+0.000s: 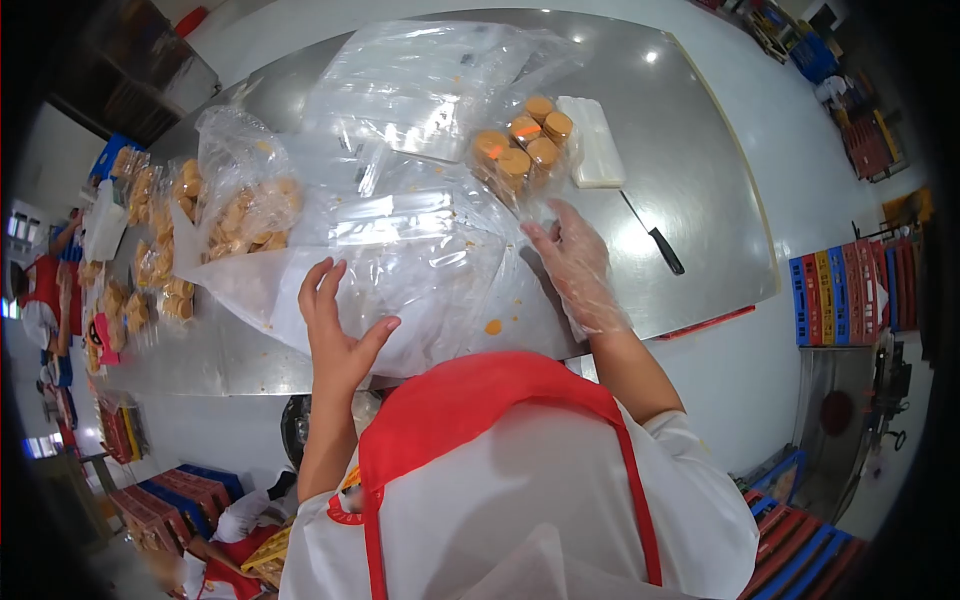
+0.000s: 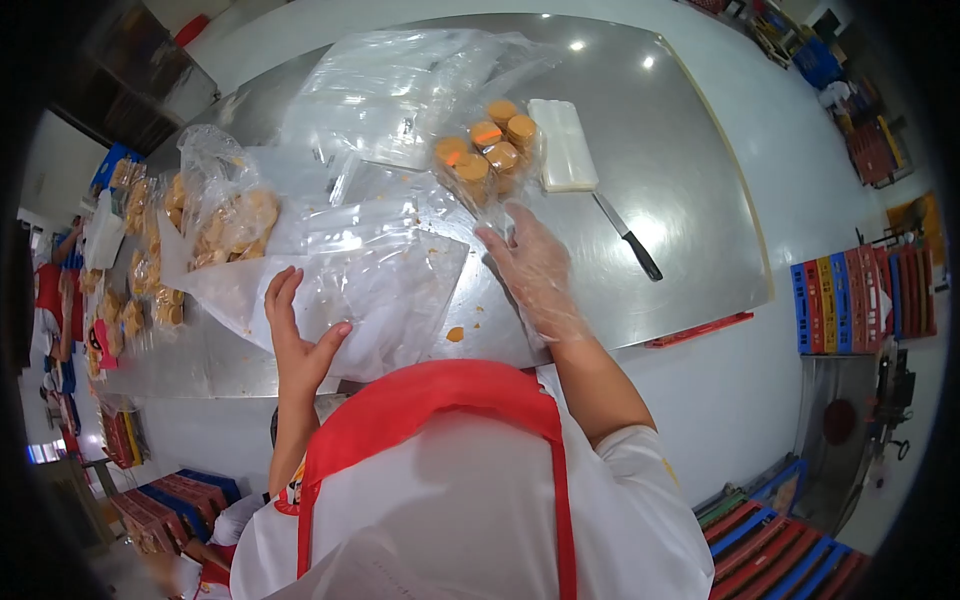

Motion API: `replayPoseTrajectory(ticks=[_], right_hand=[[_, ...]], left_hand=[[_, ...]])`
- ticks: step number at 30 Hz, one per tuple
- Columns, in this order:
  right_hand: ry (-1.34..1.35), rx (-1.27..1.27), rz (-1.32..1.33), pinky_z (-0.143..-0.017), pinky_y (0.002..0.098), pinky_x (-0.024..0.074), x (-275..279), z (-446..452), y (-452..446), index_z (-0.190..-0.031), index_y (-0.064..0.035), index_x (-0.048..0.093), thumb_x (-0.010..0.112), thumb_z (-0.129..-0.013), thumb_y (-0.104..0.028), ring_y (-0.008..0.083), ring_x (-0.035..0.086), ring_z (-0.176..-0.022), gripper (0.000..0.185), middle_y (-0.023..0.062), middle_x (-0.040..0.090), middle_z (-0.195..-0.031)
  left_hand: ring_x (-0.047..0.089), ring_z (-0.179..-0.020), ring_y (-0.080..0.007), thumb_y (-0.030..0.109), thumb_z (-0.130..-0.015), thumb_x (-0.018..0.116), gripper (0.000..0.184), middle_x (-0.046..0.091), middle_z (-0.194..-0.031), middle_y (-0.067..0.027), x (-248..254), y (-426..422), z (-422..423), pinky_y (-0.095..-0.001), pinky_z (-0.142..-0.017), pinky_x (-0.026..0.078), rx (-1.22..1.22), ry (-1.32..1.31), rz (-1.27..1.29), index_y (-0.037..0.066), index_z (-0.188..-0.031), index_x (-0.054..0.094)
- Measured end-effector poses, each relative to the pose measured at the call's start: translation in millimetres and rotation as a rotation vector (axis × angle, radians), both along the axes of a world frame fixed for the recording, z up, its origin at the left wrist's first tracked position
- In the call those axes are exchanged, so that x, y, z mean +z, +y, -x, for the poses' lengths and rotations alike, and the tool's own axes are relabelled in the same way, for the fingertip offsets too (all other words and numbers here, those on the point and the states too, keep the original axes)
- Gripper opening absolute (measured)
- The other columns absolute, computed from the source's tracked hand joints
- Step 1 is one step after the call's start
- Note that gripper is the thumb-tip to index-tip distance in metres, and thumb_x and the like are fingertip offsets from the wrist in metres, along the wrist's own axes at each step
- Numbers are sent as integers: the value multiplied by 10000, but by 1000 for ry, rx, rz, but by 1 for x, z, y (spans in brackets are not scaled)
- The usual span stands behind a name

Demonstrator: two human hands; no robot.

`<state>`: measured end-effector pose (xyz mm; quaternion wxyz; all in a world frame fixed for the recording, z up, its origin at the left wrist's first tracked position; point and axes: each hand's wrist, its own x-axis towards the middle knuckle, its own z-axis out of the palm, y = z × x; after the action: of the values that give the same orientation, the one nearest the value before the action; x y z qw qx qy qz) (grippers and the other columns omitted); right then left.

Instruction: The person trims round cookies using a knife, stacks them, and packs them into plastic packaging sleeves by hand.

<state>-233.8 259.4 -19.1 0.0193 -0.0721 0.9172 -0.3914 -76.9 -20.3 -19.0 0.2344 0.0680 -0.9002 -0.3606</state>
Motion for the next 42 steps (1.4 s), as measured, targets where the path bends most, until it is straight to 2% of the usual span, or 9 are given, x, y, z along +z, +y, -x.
replayPoseTrajectory(ticks=[8, 15, 17, 21, 24, 26, 29, 32, 42], right_hand=[[354, 98, -19, -826, 441, 495, -34, 30, -13, -1062, -19, 672, 613, -962, -262, 384, 634, -892, 269, 187, 660, -949], [262, 19, 334, -803, 361, 538, -13, 24, -12, -1067, -14, 664, 565, -987, -118, 255, 660, -929, 165, 120, 670, -1018], [-152, -124, 629, -769, 334, 559, 20, 14, -14, -1075, -13, 664, 559, -995, -106, 204, 661, -956, 162, 88, 678, -1054], [-70, 116, 604, -792, 336, 581, 60, -12, 1, -1075, 39, 643, 565, -999, -106, 212, 663, -1041, 182, 136, 674, -1136], [-157, 313, 908, -864, 309, 545, 83, -38, -4, -998, 16, 657, 582, -991, -47, 171, 642, -1005, 98, 117, 676, -1096], [-205, 393, 940, -900, 315, 541, 77, -50, -4, -986, 14, 656, 589, -982, -30, 186, 649, -1038, 80, 128, 678, -1125], [-287, 431, 979, -940, 327, 530, 71, -65, -9, -990, 10, 656, 595, -975, -15, 202, 656, -1055, 67, 135, 674, -1154], [-360, 427, 1023, -1002, 343, 480, 63, -72, -10, -1033, -3, 660, 603, -965, 5, 212, 630, -1113, 89, 131, 659, -1191], [-183, 484, 996, -1023, 354, 468, 61, -74, -11, -998, -12, 654, 616, -919, 54, 224, 603, -1158, 109, 151, 644, -1189]], left_hand=[[444, -1293, -349, 234, -763, 818, 661, 461, -1376, -182, -1, -6, -33, -435, -1097, 355, 104, 38, -62, 48, -1330, 535], [492, -1230, -327, 151, -800, 769, 533, 505, -1315, -177, 3, -6, -31, -416, -1066, 379, 83, 100, -109, 27, -1273, 559], [504, -1242, -297, 138, -812, 753, 524, 508, -1334, -153, 2, -7, -30, -416, -1076, 376, 19, 125, -288, 34, -1288, 561], [560, -1209, -287, 91, -801, 736, 615, 504, -1366, -139, 7, -3, -22, -423, -1019, 455, -162, 29, -1003, 43, -1370, 508], [577, -1207, -339, 48, -774, 737, 835, 484, -1410, -140, 29, 17, -7, -445, -935, 543, -366, -219, -1211, 40, -1509, 341], [547, -1220, -258, -53, -734, 784, 838, 412, -1446, -130, 34, 29, 1, -353, -937, 521, -491, -280, -1319, 59, -1467, 393], [536, -1242, -212, -51, -735, 791, 777, 463, -1408, -119, 56, 43, 1, -341, -979, 497, -485, -229, -944, 50, -1419, 438], [527, -1254, -183, -50, -734, 798, 695, 530, -1347, -102, 60, 47, -4, -344, -1038, 453, -388, -266, -1020, 39, -1350, 489], [558, -1203, -282, -19, -678, 831, 586, 575, -1272, -166, 52, 43, -2, -392, -1041, 441, -543, 113, -516, 50, -1196, 566]])
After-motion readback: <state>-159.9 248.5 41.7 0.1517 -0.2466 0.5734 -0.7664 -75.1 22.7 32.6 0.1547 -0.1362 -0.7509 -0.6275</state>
